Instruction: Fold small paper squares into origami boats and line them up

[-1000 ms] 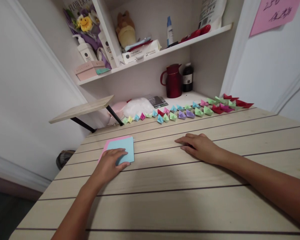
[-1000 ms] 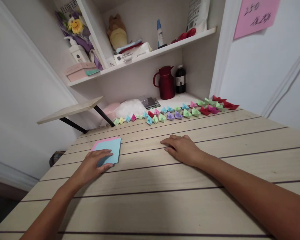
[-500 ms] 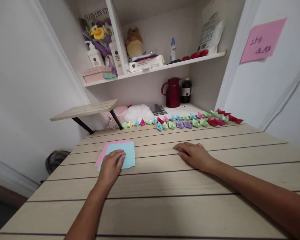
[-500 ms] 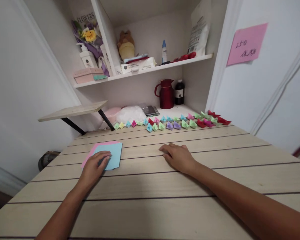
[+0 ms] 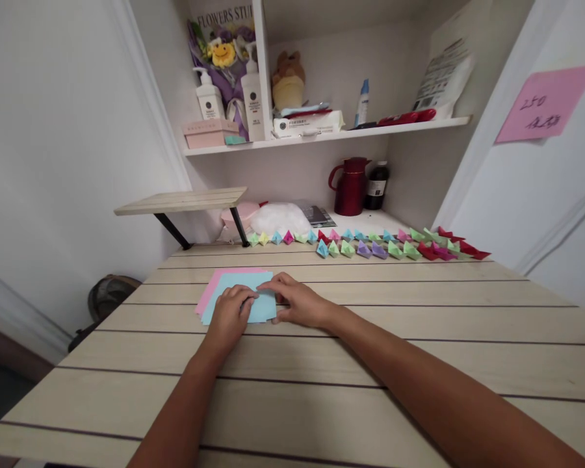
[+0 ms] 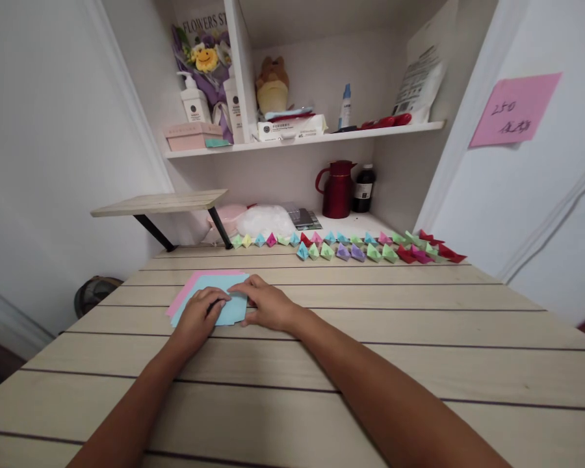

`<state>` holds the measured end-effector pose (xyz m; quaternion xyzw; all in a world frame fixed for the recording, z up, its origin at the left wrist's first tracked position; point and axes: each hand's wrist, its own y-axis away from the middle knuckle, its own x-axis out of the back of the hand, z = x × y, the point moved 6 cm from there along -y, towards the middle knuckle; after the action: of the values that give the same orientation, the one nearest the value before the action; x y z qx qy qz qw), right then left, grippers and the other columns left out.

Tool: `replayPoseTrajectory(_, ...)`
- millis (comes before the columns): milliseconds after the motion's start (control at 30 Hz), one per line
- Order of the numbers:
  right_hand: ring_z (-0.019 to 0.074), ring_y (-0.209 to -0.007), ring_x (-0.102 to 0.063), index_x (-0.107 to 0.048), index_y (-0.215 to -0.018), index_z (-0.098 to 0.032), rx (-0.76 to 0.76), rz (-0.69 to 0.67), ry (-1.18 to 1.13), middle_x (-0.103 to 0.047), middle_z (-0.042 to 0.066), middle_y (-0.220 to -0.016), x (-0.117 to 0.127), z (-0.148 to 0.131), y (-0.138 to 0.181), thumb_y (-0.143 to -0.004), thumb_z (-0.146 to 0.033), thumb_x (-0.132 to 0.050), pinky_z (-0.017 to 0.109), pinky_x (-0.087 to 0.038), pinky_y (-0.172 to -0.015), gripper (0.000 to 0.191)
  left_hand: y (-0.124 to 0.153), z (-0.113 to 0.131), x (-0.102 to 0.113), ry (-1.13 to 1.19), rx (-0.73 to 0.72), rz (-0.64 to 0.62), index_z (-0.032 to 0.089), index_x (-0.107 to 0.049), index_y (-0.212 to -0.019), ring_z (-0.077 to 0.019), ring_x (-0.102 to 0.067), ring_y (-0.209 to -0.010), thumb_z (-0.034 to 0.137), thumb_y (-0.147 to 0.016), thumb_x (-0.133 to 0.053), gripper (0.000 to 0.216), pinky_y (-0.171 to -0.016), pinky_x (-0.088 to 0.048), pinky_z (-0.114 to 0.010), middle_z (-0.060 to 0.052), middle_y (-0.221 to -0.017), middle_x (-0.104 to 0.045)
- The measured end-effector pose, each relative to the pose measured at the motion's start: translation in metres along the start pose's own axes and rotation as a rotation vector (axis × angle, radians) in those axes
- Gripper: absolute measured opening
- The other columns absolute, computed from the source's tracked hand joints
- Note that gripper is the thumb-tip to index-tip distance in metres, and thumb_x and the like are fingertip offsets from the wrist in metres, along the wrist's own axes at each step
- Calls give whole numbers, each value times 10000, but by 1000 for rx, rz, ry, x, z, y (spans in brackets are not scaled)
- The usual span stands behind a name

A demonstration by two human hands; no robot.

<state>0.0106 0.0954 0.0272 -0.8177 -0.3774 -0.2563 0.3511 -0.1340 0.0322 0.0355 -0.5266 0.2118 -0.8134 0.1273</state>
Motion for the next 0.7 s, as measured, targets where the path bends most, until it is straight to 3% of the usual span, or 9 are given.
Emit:
replayPoseTrajectory(67, 122, -800, -536, -637, -1169, -268, -11, 1, -123, -494, 26, -1077, -1, 9, -3, -626, -177, -834, 262, -492, -766, 584, -1, -1, 0, 22, 9, -5, 226, -685, -893, -222, -587, -937, 236, -888, -468, 217, -844, -461, -385, -56, -1001, -682)
replayPoseTrajectory(167, 134, -802, -558, -723, -975, -231, -24, 97, -177, -547, 28, -978, 2, 14, -4, -740, -220, -763, 277, -481, -785, 239, -3, 0, 1, 56, 13, -16, 221, -689, -854, -223, -594, -935, 311, -901, -468, 243, -848, -462, -383, -61, -986, -685)
replayPoseTrajectory(233, 144, -812, -575, -737, -881, -225, -45, 153, -179, -576, 26, -921, 2, 15, -4, -779, -194, -721, 285, -473, -798, 107, -3, 1, 2, 77, 11, -25, 224, -691, -842, -225, -596, -943, 355, -899, -479, 256, -856, -458, -385, -60, -984, -687)
replayPoseTrajectory(400, 159, -857, -596, -731, -804, -214, -92, 204, -203, -605, 32, -913, 1, 16, -2, -784, -174, -705, 287, -472, -812, 51, -1, 6, 4, 130, -3, -57, 236, -693, -840, -226, -593, -975, 391, -879, -517, 238, -886, -449, -393, -50, -992, -696)
replayPoseTrajectory(700, 168, -924, -589, -737, -862, -233, -133, 264, -288, -602, 39, -970, 8, 24, 4, -817, -165, -656, 305, -471, -854, 115, 1, 20, 4, 235, -20, -125, 250, -690, -842, -185, -630, -911, 327, -845, -579, 136, -857, -484, -339, -7, -925, -711)
